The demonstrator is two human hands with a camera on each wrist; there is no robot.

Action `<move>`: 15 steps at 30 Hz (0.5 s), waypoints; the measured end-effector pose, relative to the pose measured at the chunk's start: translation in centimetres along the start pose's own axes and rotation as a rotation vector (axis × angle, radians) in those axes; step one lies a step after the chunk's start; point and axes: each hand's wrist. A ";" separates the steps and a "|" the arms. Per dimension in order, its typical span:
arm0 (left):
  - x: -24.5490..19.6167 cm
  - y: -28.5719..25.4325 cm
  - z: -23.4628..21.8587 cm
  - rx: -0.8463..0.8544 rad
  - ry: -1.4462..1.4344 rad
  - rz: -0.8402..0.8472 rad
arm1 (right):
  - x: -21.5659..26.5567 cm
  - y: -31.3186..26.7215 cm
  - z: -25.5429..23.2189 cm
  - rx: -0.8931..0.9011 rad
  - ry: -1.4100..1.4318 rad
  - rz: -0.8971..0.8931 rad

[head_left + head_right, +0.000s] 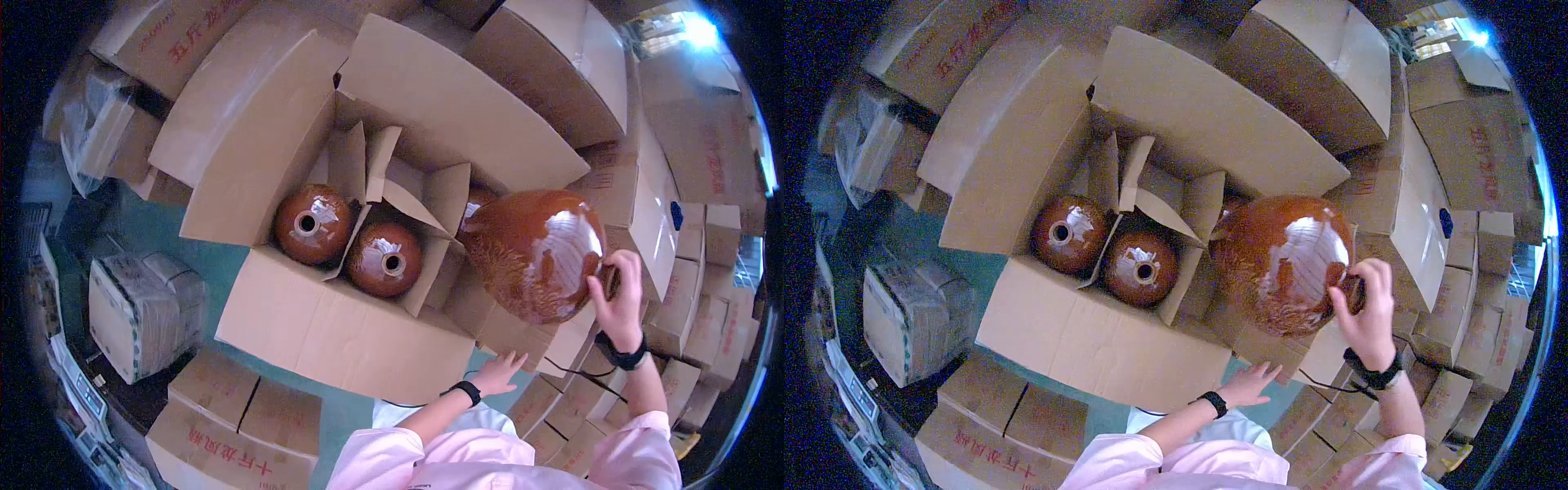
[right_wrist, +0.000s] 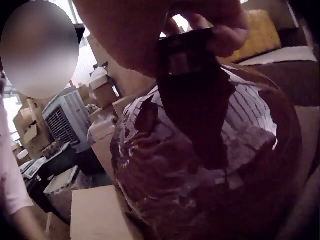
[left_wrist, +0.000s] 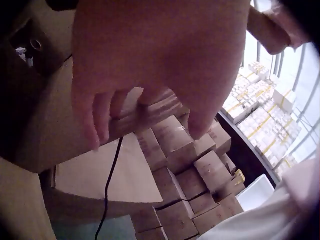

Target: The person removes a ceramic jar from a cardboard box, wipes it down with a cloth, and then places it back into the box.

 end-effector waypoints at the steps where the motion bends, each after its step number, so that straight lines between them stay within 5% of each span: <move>1: -1.2 -0.1 0.0 0.023 0.017 -0.006 | 0.0 -0.7 0.6 0.008 0.001 -0.032; 3: 1.3 -0.8 -0.3 0.012 0.033 -0.022 | 0.2 -1.4 4.9 0.046 0.011 -0.025; 15: -0.1 -1.4 2.3 0.027 -0.051 -0.009 | -1.4 -5.2 17.3 0.612 -0.083 -0.143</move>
Point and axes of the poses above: each hand's wrist, its own y-axis towards the middle knuckle, its own z-axis out of the palm, x = y × z, and after that the axes turned 1 degree about z, right-handed
